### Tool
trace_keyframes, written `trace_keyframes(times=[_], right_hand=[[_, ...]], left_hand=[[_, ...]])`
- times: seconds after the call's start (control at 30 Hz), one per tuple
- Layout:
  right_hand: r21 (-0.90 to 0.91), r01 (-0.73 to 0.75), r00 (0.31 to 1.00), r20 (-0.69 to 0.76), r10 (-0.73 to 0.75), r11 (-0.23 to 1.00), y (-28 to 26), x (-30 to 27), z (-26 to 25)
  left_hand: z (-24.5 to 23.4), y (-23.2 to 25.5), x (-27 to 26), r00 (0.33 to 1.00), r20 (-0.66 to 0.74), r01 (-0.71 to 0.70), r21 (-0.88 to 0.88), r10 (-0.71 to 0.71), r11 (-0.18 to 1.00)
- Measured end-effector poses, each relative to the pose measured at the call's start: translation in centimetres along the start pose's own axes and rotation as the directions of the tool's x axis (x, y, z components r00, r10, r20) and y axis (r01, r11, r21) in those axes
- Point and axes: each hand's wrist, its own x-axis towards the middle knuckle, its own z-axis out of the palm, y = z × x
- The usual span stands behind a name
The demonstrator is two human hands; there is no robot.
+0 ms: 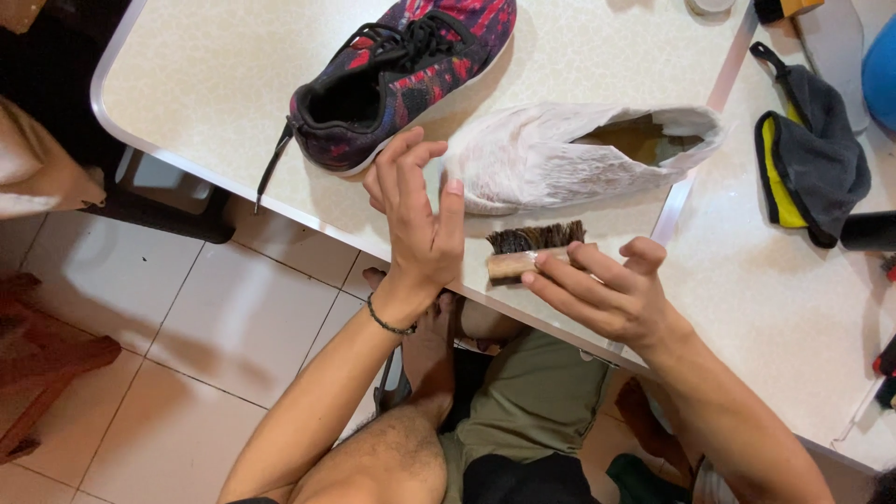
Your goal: The person cleans a white shoe using a brush and a cleaning solution, scrubbing the sides and tongue of the shoe before wiping it with a cloth.
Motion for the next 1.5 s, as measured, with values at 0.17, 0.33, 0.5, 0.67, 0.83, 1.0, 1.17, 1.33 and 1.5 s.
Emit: trace_keyframes(times=[0.17, 0.33, 0.5, 0.67, 0.83, 1.0, 1.17, 1.33, 1.5], right_hand=[[-0.026, 0.044, 0.999, -0.029, -0.045, 0.999, 1.8, -0.3, 0.6], [-0.062, 0.104, 0.994, -0.033, -0.106, 0.993, 2.8, -2.6, 1.4], [-0.082, 0.164, 0.986, -0.029, -0.167, 0.983, 3.2, -3.8, 1.7], [-0.086, 0.162, 0.986, -0.026, -0.164, 0.983, 3.6, -3.9, 1.0], [-0.087, 0.158, 0.982, -0.087, -0.165, 0.984, 3.1, -3.2, 0.9], [-0.057, -0.035, 0.986, -0.165, 0.026, 0.998, 1.5, -3.2, 1.1], [-0.022, -0.138, 0.977, -0.169, 0.133, 0.990, 1.4, -1.6, 1.0], [0.052, -0.245, 0.952, -0.175, 0.251, 0.968, 2.0, -0.7, 0.7], [0.038, -0.264, 0.948, -0.172, 0.267, 0.964, 2.4, -0.1, 0.5]], left_hand=[[0.2, 0.0, -0.1, 1.000, 0.022, 0.014, -0.005, -0.014, 1.000], [0.2, -0.1, -0.2, 0.999, 0.022, 0.039, 0.004, -0.039, 0.999], [0.2, 0.3, 0.1, 0.999, -0.007, 0.039, 0.008, -0.039, 0.999], [0.1, 0.7, 0.5, 0.999, -0.007, 0.040, 0.018, -0.040, 0.999], [0.2, 0.6, 0.6, 0.999, -0.007, 0.033, 0.028, -0.033, 0.999], [0.1, 0.5, 0.3, 0.999, -0.003, 0.034, 0.039, -0.034, 0.999], [0.1, 0.4, 0.3, 0.999, 0.003, 0.047, 0.028, -0.048, 0.998], [0.0, 0.4, 0.4, 0.998, 0.008, 0.057, 0.024, -0.057, 0.998], [-0.1, 0.6, 0.4, 0.998, 0.004, 0.070, 0.020, -0.070, 0.997]])
